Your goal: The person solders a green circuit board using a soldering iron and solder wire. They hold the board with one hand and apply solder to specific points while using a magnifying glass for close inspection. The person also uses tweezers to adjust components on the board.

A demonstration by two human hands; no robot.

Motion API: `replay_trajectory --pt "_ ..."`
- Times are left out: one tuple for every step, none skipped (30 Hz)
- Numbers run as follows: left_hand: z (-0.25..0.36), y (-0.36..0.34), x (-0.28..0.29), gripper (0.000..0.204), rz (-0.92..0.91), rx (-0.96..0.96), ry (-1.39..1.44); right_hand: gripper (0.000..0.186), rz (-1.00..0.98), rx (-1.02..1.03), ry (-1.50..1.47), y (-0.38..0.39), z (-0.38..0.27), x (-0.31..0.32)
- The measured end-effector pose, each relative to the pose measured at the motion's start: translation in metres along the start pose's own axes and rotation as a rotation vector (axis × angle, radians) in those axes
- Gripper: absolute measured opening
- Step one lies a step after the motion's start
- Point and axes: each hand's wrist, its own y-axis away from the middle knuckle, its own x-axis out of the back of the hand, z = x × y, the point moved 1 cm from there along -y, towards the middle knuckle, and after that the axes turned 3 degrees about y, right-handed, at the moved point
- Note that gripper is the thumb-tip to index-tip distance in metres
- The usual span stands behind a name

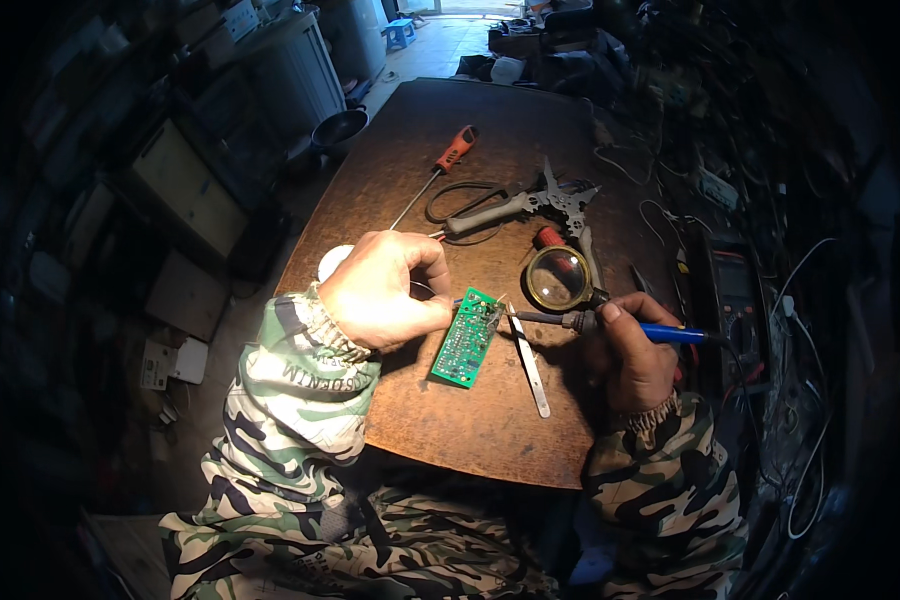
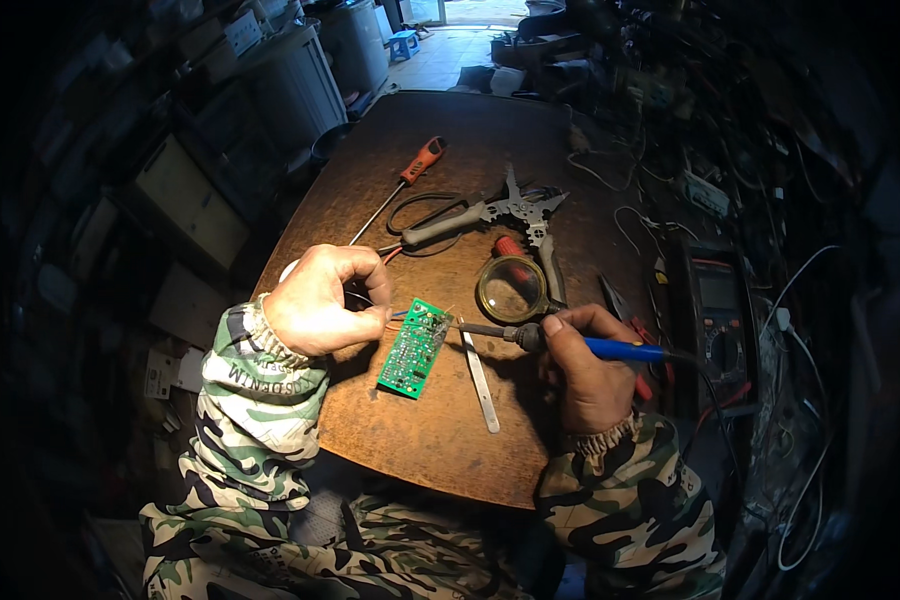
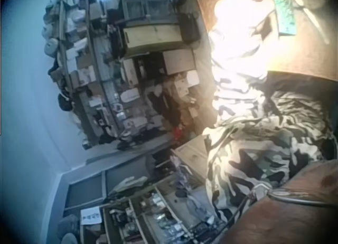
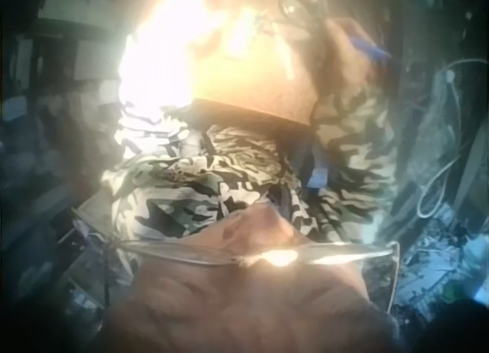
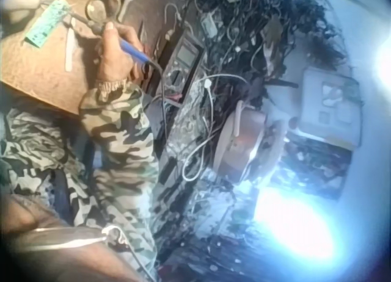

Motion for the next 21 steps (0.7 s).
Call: replay_trajectory --pt "0.002 0.000 0.000 0.021 0.012 0.001 0.000 0.021 0.000 0.005 0.005 0.000 0.000 -0.001" --pt "0.005 0.001 0.000 0.021 0.015 0.022 -0.008 0.021 -0.002 0.009 0.009 -0.001 0.000 -0.002" --pt "0.008 0.003 0.001 0.021 0.018 0.045 -0.016 0.021 -0.008 0.011 0.025 -0.001 0.000 -0.002" --pt "0.010 0.004 0.002 0.020 0.022 0.070 -0.025 0.021 -0.016 0.013 0.041 -0.002 -0.001 -0.004" --pt "0.011 0.005 0.003 0.020 0.022 0.084 -0.029 0.022 -0.026 0.015 0.057 -0.003 -0.001 -0.005" --pt "0.011 0.002 0.001 0.020 0.005 0.078 -0.024 0.022 -0.012 0.017 0.068 -0.002 -0.001 -0.003" --pt "0.010 -0.002 0.000 0.019 -0.013 0.073 -0.018 0.022 0.003 0.018 0.080 0.000 -0.001 0.000" --pt "0.006 -0.005 -0.003 0.017 -0.027 0.054 -0.015 0.022 0.020 0.019 0.093 0.002 -0.002 0.002" --pt "0.004 -0.003 -0.002 0.015 -0.022 0.056 -0.025 0.023 0.004 0.016 0.089 0.001 -0.002 0.000" --pt "0.003 -0.001 -0.001 0.013 -0.019 0.055 -0.034 0.023 -0.009 0.014 0.087 0.000 -0.002 -0.001" --pt "0.003 0.001 0.000 0.014 -0.015 0.065 -0.037 0.023 -0.020 0.012 0.085 0.000 -0.002 -0.002" --pt "0.003 0.002 0.001 0.014 -0.014 0.073 -0.038 0.023 -0.019 0.014 0.083 -0.001 -0.002 -0.003" --pt "0.003 0.003 0.002 0.015 -0.013 0.079 -0.039 0.023 -0.015 0.016 0.081 -0.001 -0.001 -0.004" --pt "0.007 0.003 0.002 0.015 -0.008 0.077 -0.021 0.024 -0.007 0.018 0.079 -0.001 -0.001 -0.003" --pt "0.012 0.002 0.002 0.016 -0.003 0.074 -0.003 0.025 -0.008 0.020 0.074 -0.001 -0.001 -0.001" --pt "0.014 0.002 0.003 0.017 0.005 0.068 0.014 0.028 -0.010 0.027 0.070 -0.002 -0.001 0.001" --pt "0.012 0.002 0.002 0.016 -0.005 0.046 0.064 0.030 -0.012 0.033 0.065 -0.003 -0.002 0.003" --pt "0.008 0.003 0.001 0.015 -0.015 0.024 0.112 0.034 0.000 0.056 0.006 -0.001 -0.003 -0.002" --pt "0.004 0.002 -0.001 0.014 -0.027 -0.004 0.166 0.039 0.016 0.083 -0.047 0.002 -0.007 -0.010" --pt "0.000 0.002 -0.004 0.013 -0.061 0.008 0.257 0.043 0.032 0.110 -0.101 0.004 -0.010 -0.014" --pt "-0.002 0.001 -0.006 0.013 -0.057 -0.038 0.258 0.047 -0.067 0.166 -0.082 0.006 -0.011 -0.013"
